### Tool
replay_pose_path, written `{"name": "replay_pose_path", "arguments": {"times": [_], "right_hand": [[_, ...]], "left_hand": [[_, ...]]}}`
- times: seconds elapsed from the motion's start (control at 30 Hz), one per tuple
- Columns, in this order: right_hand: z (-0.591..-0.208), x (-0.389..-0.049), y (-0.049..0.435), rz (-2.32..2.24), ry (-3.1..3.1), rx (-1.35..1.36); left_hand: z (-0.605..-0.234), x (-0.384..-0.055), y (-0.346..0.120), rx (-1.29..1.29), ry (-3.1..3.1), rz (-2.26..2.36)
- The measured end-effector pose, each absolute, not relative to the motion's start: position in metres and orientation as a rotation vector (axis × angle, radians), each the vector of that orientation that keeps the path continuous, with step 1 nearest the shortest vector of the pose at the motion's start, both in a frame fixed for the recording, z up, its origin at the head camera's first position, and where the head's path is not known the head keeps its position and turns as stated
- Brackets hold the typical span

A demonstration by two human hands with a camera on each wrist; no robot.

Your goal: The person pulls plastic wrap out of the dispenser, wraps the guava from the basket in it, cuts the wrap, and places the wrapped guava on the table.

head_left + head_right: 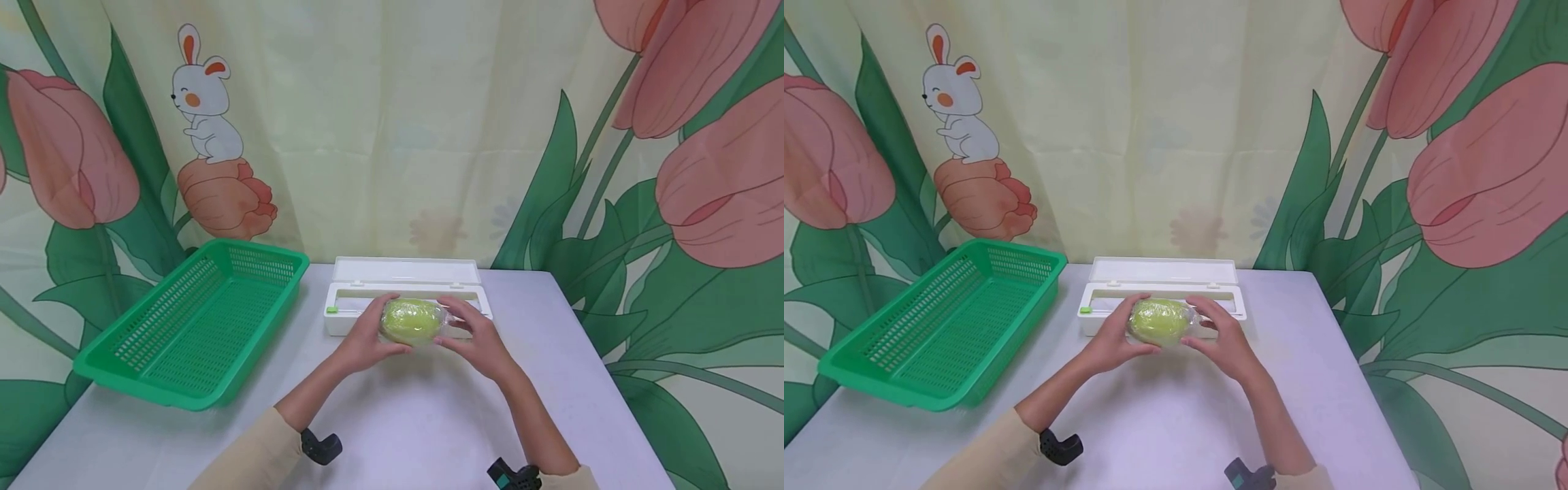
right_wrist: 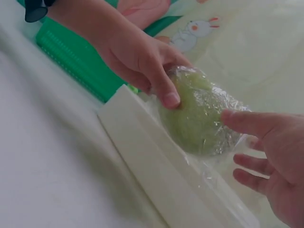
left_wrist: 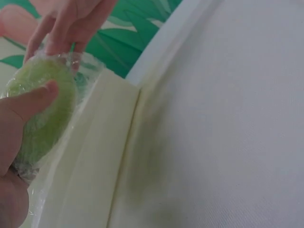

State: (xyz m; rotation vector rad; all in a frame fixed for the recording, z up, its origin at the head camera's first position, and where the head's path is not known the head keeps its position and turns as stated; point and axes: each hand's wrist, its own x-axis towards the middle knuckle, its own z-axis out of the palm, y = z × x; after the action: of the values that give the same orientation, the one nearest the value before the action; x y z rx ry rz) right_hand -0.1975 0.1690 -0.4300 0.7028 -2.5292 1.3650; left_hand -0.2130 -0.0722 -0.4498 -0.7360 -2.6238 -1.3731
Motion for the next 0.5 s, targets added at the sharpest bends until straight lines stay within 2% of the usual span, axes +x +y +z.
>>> {"name": "replay_pose_path", "arguments": {"times": [0.3,0.5], "right_hand": [[-0.437,-0.204,0.175,1.305,-2.322,0.599],[-0.427,-0.208,0.178,1.547,-2.327,0.325]], "left_hand": [[-0.452,-0.212,-0.073,-0.724,-2.594,-1.448],[-0.452,-0.212,-0.072,-0.699,-2.577,-1.464]]}}
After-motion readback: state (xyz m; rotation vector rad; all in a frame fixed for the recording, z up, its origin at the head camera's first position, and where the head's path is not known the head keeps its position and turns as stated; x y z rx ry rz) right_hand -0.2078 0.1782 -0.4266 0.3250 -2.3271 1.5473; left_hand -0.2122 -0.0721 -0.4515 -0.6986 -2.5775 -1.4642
